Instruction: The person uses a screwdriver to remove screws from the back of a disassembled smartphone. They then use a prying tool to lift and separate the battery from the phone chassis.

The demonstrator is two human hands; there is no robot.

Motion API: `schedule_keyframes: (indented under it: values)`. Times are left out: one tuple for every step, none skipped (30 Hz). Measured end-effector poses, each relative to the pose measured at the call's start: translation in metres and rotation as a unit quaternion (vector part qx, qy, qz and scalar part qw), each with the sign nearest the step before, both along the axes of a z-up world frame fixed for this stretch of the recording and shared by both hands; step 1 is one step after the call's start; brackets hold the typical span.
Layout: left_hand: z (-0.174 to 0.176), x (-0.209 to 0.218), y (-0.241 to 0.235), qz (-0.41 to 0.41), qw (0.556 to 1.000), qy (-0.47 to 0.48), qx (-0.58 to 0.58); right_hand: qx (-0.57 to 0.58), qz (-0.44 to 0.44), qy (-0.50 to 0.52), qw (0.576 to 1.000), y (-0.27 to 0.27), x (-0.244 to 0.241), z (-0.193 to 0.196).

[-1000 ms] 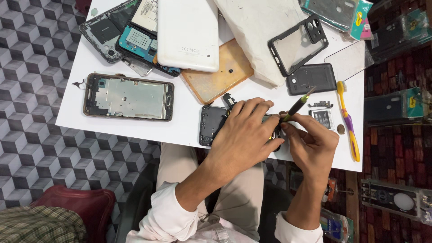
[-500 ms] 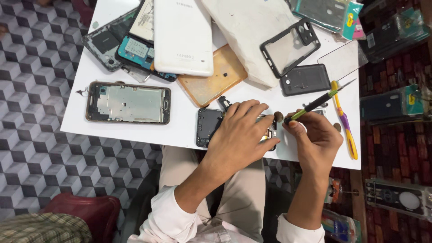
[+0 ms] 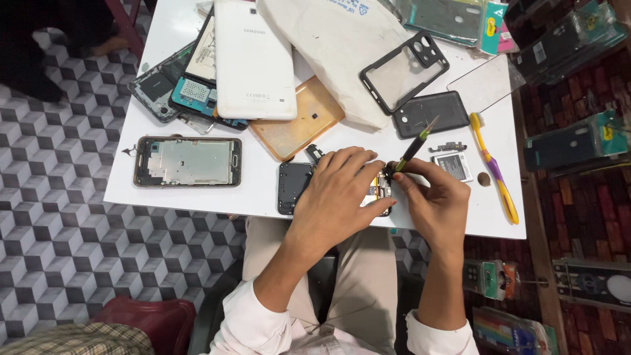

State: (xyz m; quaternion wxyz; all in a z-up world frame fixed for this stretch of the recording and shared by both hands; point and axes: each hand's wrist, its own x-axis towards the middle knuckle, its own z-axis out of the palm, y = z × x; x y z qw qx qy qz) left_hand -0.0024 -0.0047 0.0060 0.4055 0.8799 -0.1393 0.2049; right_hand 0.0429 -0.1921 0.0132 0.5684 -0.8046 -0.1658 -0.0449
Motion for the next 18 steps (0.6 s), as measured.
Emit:
schedule_keyframes:
  values:
    - [0.0001,0.0000,-0.0002,0.000,1.000,-0.001,0.002,-0.005,0.001,-0.002,1.000,0.0001,-0.0008,-0.0003]
    - [0.0002,0.0000,-0.0003,0.001,1.000,-0.002,0.001,-0.010,0.003,-0.005,1.000,0.0001,-0.0014,-0.0006]
    - [0.0002,-0.0004,-0.0006,0.002,1.000,-0.003,0.001,-0.010,0.005,-0.004,1.000,-0.0003,-0.0018,-0.0007]
    - [0.0003,-0.0007,-0.0006,0.003,1.000,-0.003,0.000,-0.009,0.007,-0.004,1.000,-0.0005,-0.0020,-0.0010]
    - [0.0004,-0.0007,-0.0007,0.003,1.000,-0.004,0.001,-0.009,0.009,-0.004,1.000,-0.0008,-0.0021,-0.0012]
    - [0.0006,-0.0006,-0.0007,0.003,1.000,-0.005,0.003,-0.001,0.006,-0.003,1.000,-0.0009,-0.0019,-0.0014]
    - [0.0009,-0.0007,-0.0006,0.003,1.000,-0.006,0.004,0.007,0.004,-0.002,1.000,-0.0010,-0.0014,-0.0017]
    - [0.0012,-0.0016,-0.0002,0.002,1.000,-0.010,0.009,0.015,0.003,-0.001,1.000,-0.0011,-0.0012,-0.0019]
    - [0.0017,-0.0023,0.0004,0.001,1.000,-0.014,0.014,0.021,-0.005,-0.009,1.000,-0.0010,-0.0006,-0.0021]
    - [0.0024,-0.0027,0.0008,0.001,1.000,-0.018,0.019,0.026,-0.013,-0.016,0.999,-0.0009,0.0001,-0.0022]
    - [0.0034,-0.0028,0.0011,0.000,1.000,-0.019,0.022,0.032,-0.021,-0.024,0.999,-0.0010,0.0007,-0.0021]
    - [0.0044,-0.0028,0.0010,0.000,0.999,-0.021,0.024,0.040,-0.025,-0.021,0.999,-0.0017,0.0009,-0.0016]
    - [0.0053,-0.0030,0.0010,-0.001,0.999,-0.022,0.028,0.049,-0.029,-0.018,0.998,-0.0025,0.0007,-0.0014]
    - [0.0060,-0.0031,0.0012,0.000,0.999,-0.021,0.026,0.057,-0.034,-0.015,0.998,-0.0029,0.0010,-0.0013]
    - [0.0064,-0.0036,0.0011,0.000,1.000,-0.019,0.025,0.055,-0.032,-0.018,0.998,-0.0033,0.0010,-0.0017]
    - [0.0065,-0.0037,0.0010,0.001,1.000,-0.018,0.023,0.053,-0.030,-0.021,0.998,-0.0037,0.0011,-0.0021]
    - [0.0064,-0.0038,0.0008,0.000,1.000,-0.016,0.022,0.050,-0.028,-0.024,0.998,-0.0042,0.0009,-0.0026]
    - [0.0062,-0.0037,0.0007,-0.001,1.000,-0.014,0.021,0.045,-0.024,-0.026,0.998,-0.0045,0.0007,-0.0032]
